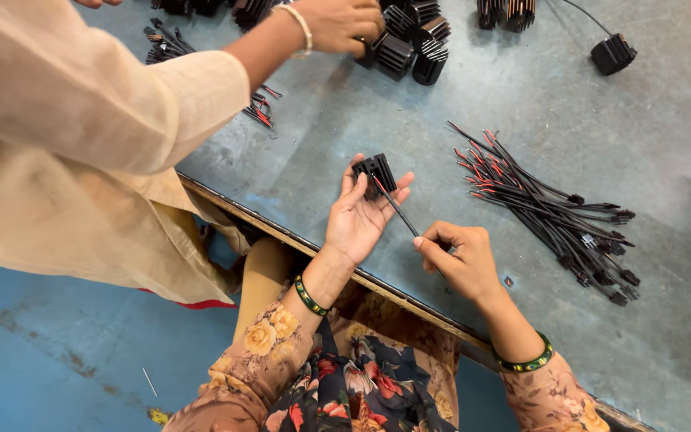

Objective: The person inserts black wires into small black cylindrical components on a workbench. They handle the components and wires by hand, repeatedly picking up a component, inserting a wire, and placing the assembled unit aside. Another person works nearby on similar items.

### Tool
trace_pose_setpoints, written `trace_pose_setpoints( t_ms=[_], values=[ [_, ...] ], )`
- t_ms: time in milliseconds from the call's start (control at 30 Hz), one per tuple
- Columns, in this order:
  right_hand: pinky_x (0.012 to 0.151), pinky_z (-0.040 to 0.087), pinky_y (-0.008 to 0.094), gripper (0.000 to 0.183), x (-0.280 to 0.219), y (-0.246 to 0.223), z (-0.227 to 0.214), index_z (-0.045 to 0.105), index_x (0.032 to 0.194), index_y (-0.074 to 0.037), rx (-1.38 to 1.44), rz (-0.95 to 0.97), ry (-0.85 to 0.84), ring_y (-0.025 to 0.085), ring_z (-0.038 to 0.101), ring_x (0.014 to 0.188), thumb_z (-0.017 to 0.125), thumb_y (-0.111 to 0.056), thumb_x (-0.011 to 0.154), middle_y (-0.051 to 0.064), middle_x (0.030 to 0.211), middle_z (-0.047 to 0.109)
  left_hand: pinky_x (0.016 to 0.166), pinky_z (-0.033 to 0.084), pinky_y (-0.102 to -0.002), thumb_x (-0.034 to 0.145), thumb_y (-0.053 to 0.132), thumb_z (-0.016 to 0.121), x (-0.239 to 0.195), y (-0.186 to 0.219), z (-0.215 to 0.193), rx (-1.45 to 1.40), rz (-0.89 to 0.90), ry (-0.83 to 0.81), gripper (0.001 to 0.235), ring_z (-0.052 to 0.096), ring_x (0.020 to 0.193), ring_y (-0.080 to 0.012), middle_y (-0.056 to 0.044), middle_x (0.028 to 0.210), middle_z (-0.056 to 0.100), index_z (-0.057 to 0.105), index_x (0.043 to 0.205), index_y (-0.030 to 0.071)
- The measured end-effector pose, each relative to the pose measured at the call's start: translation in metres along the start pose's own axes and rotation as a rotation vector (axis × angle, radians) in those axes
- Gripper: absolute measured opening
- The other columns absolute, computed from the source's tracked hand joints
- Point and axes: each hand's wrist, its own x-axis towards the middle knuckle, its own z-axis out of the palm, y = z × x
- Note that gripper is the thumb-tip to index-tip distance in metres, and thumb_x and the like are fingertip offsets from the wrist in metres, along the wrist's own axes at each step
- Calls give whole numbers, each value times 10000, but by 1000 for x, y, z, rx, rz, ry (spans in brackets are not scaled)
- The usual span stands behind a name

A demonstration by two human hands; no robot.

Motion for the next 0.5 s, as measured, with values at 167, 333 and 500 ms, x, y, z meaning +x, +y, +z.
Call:
trace_pose_setpoints(
  t_ms=[167,333,500],
  values=[
    [484,468,224,216,0,1,0,702,742,-25,24,-10,21,58,624,497,697,-168,903,14,550,668,1135,461,-503,1088,236,476,-1,-2,0,39,-6,10,338,539,1341,-432,-132,1362,569,421,1419,271],
    [490,465,225,213,0,0,0,704,740,-20,36,-12,26,59,626,501,690,-159,901,17,551,671,1130,468,-497,1087,232,487,-2,-1,0,30,-2,3,326,550,1336,-424,-129,1364,572,423,1404,275],
    [496,459,226,203,0,-1,-1,712,745,-23,38,-26,37,62,621,502,687,-154,898,16,552,669,1121,471,-493,1083,230,490,-3,-1,1,53,-2,9,335,554,1330,-415,-120,1353,580,430,1409,277]
  ],
)
